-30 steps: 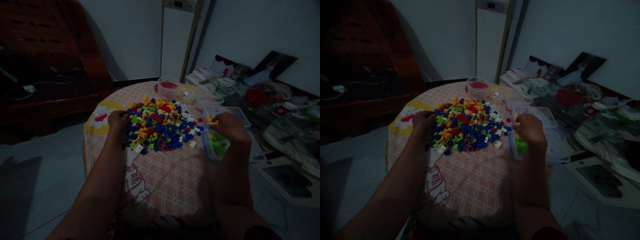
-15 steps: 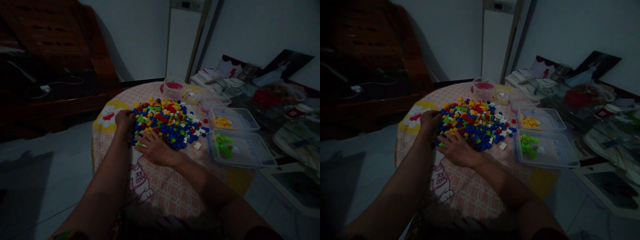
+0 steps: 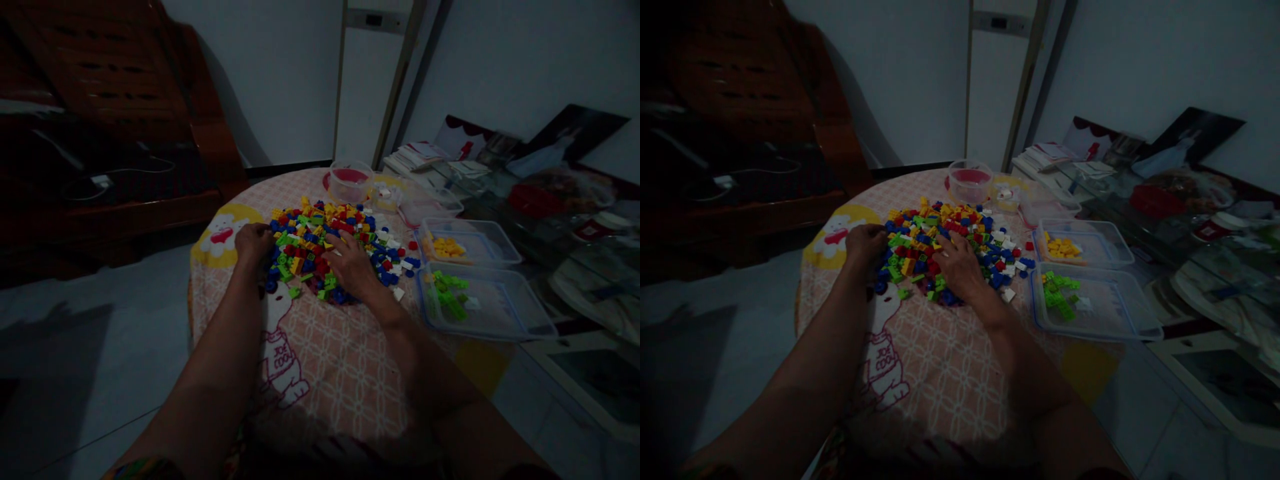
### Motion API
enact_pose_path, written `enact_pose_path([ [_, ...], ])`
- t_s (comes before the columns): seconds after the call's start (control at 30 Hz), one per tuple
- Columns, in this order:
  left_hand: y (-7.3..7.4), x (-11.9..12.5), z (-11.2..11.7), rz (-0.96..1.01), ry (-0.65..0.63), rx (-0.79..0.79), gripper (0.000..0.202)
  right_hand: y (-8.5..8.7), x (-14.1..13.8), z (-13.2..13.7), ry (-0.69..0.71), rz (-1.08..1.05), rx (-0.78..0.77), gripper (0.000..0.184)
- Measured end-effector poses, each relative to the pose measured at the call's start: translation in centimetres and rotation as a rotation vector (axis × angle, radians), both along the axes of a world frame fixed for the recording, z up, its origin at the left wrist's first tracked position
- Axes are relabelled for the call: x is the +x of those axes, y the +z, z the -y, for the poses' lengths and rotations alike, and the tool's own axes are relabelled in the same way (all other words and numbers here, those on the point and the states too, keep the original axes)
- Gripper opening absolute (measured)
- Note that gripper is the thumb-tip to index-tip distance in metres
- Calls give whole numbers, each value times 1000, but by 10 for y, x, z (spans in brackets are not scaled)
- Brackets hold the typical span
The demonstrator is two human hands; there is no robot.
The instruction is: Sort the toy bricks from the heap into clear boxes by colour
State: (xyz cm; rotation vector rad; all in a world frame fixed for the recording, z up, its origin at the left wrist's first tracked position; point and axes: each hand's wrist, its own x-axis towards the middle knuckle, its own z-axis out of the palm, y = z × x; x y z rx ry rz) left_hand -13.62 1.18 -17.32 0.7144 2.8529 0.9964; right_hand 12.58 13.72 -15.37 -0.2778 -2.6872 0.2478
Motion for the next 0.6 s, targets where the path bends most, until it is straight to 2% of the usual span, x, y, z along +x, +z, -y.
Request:
enact_pose_path([
  [0.2,0,0,1,-18,-11,-35,47,0,14,-42,10,-123,-205,22],
  [0.3,2,1,0,-8,-9,-46,47,6,20,-54,-57,-190,-266,20],
  [0.43,2,1,0,-6,4,-37,47,11,23,-57,-194,-187,-260,25],
  [0.6,1,0,0,-5,4,-41,47,17,27,-58,-286,-80,-188,28],
])
